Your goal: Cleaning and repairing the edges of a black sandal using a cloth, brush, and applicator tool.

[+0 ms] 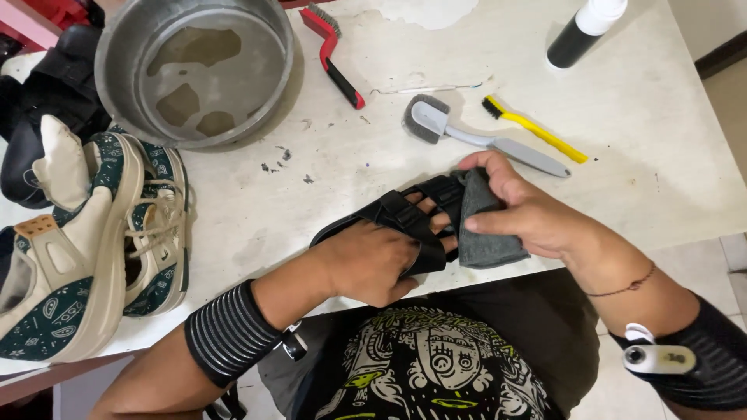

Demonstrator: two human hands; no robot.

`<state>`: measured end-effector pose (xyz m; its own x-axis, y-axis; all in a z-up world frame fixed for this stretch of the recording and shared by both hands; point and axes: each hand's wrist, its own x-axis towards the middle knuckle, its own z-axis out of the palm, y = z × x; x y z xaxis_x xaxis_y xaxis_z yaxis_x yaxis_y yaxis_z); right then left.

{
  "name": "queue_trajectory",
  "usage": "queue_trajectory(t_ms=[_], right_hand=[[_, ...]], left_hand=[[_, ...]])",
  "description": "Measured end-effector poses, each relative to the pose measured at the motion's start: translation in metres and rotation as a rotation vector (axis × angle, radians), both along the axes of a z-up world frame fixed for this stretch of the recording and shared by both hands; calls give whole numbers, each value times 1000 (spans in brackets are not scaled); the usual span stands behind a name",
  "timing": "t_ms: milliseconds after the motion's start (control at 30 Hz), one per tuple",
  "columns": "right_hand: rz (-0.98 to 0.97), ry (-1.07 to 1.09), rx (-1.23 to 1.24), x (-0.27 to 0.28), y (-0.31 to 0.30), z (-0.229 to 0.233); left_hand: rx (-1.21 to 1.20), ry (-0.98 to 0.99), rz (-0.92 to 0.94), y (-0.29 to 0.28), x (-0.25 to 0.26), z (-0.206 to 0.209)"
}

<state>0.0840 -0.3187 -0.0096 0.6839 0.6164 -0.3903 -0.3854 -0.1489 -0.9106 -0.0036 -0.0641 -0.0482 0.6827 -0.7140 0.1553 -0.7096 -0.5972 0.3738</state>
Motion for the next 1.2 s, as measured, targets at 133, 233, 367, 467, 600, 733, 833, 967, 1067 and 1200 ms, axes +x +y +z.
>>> queue_trajectory(t_ms=[133, 233, 367, 467, 600, 733, 833, 967, 1067, 1200], right_hand=[[116, -278, -199, -2, 5, 5], [200, -334, -316, 2, -2, 13], [344, -273, -655, 14, -8, 49], [126, -218, -256, 34, -86, 25], [-332, -266, -16, 21, -153, 15], [-537, -686, -89, 2, -179, 1], [-511, -730, -43, 0, -166, -6], [-413, -1128, -329, -26, -115, 10], [61, -1570, -278, -1, -54, 7], [51, -1680, -236, -12, -6, 30]], left_hand=[[-25, 32, 11, 1, -2, -4], [-27, 29, 6, 3, -1, -10], [-24, 240, -43, 7, 3, 0], [-26, 290, -60, 5, 5, 15], [-141, 439, -81, 9, 16, 50], [-574, 948, 39, 18, 19, 33], [-1034, 1092, -72, 21, 16, 17], [-1096, 1070, -92, 15, 12, 17], [-1016, 1013, -86, 16, 10, 25], [-1073, 1011, -106, 19, 12, 11]])
